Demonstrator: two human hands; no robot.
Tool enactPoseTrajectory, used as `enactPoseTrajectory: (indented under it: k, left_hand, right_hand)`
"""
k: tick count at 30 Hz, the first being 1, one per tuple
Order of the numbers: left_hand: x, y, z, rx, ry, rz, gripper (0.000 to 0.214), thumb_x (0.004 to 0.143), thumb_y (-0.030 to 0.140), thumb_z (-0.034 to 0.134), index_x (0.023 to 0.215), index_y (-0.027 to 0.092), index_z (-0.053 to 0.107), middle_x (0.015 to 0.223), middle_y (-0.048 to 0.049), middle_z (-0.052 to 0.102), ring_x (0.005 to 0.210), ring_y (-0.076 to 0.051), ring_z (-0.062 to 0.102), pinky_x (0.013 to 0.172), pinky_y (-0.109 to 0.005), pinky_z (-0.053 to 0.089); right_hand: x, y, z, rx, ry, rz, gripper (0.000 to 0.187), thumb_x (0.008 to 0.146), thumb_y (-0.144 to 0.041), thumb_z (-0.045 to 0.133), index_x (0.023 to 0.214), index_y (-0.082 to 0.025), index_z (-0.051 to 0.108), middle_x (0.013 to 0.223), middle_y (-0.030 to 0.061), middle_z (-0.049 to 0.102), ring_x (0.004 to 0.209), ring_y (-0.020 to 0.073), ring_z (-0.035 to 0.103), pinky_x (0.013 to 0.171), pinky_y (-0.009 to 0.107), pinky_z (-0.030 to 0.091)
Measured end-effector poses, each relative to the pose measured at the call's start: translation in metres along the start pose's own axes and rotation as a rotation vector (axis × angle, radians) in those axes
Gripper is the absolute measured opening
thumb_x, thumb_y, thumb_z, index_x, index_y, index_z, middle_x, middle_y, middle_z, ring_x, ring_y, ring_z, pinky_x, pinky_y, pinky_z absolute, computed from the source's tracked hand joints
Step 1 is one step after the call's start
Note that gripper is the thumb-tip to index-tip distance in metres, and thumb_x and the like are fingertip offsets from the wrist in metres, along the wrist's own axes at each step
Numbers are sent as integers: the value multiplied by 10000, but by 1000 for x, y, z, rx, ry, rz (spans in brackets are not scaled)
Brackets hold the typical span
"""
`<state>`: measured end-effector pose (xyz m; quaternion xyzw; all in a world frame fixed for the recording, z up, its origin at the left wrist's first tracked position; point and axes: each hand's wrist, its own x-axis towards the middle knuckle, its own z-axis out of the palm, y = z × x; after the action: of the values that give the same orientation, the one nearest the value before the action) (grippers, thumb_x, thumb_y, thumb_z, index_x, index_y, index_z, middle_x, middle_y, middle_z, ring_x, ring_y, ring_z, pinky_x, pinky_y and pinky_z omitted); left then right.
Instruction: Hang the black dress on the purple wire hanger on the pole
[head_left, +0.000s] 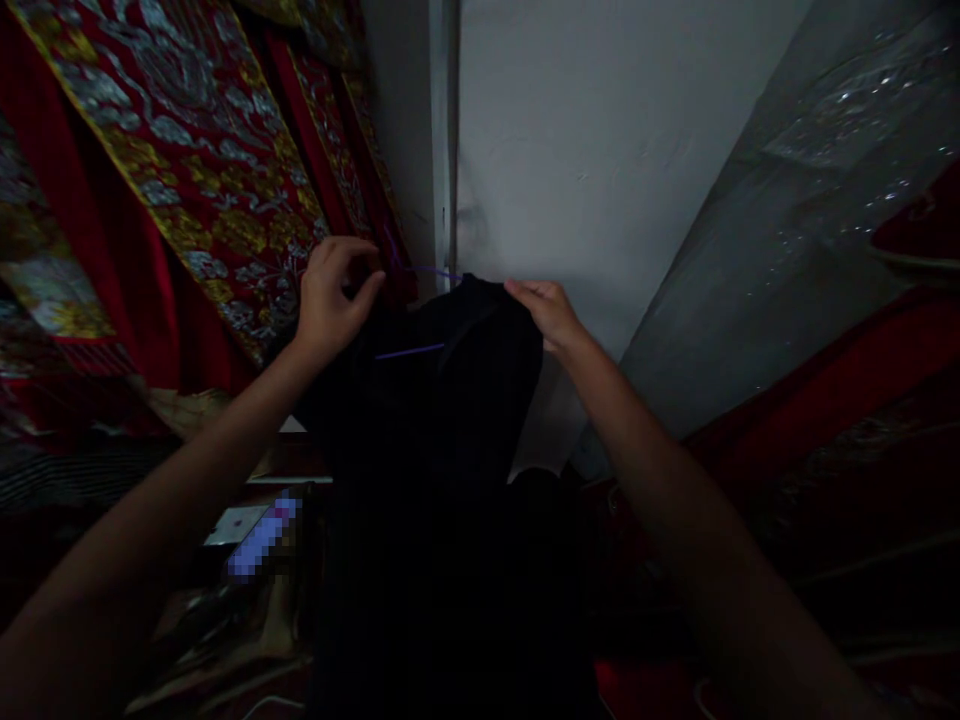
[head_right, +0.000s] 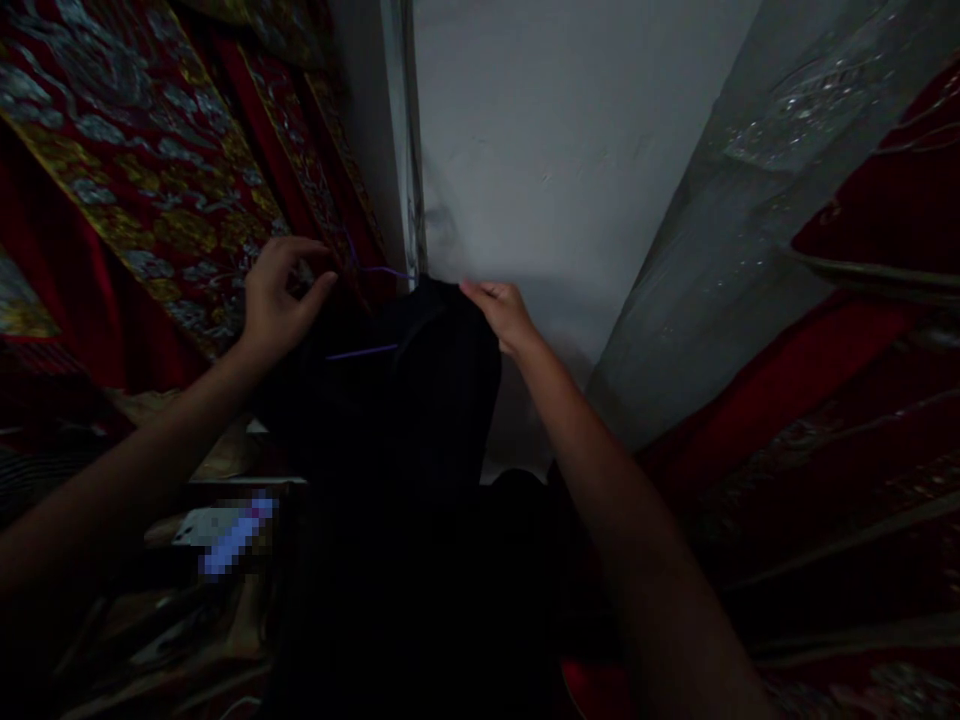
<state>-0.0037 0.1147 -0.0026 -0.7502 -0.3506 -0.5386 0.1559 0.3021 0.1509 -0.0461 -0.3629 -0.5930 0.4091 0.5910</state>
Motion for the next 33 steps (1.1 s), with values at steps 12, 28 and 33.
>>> enactPoseTrajectory:
  k: [12, 28, 33]
  left_hand:
    - [-132, 8, 78, 261, -773, 185, 468, 967, 234, 476, 1428, 156, 504, 969, -109, 728, 913, -257, 679, 883, -404, 467]
    - [-219, 75, 113, -452, -394, -285, 157, 910, 162, 659, 1058, 206, 683, 958, -41, 700, 881, -170, 692, 792, -286, 559]
    - [-218, 68, 103, -476, -461, -185, 171, 954, 196, 617, 1090, 198, 722, 930, -53, 736, 817, -159, 716, 735, -263, 568]
  right_hand:
    - [-23, 18, -45, 29, 210, -4, 458, 698, -630, 778, 807, -194, 688, 739, 51, 722, 884, 264, 727, 781, 400, 589]
    - [-200, 137, 62, -290, 246, 57, 273, 816, -382, 641, 1033, -217, 638, 1050, 103, 720, 992, 251, 684, 847, 412, 560]
    - [-205, 158, 63, -277, 163, 39, 248, 817, -377, 669, 998, -208, 652, 999, 76, 730, 960, 221, 690, 891, 387, 539]
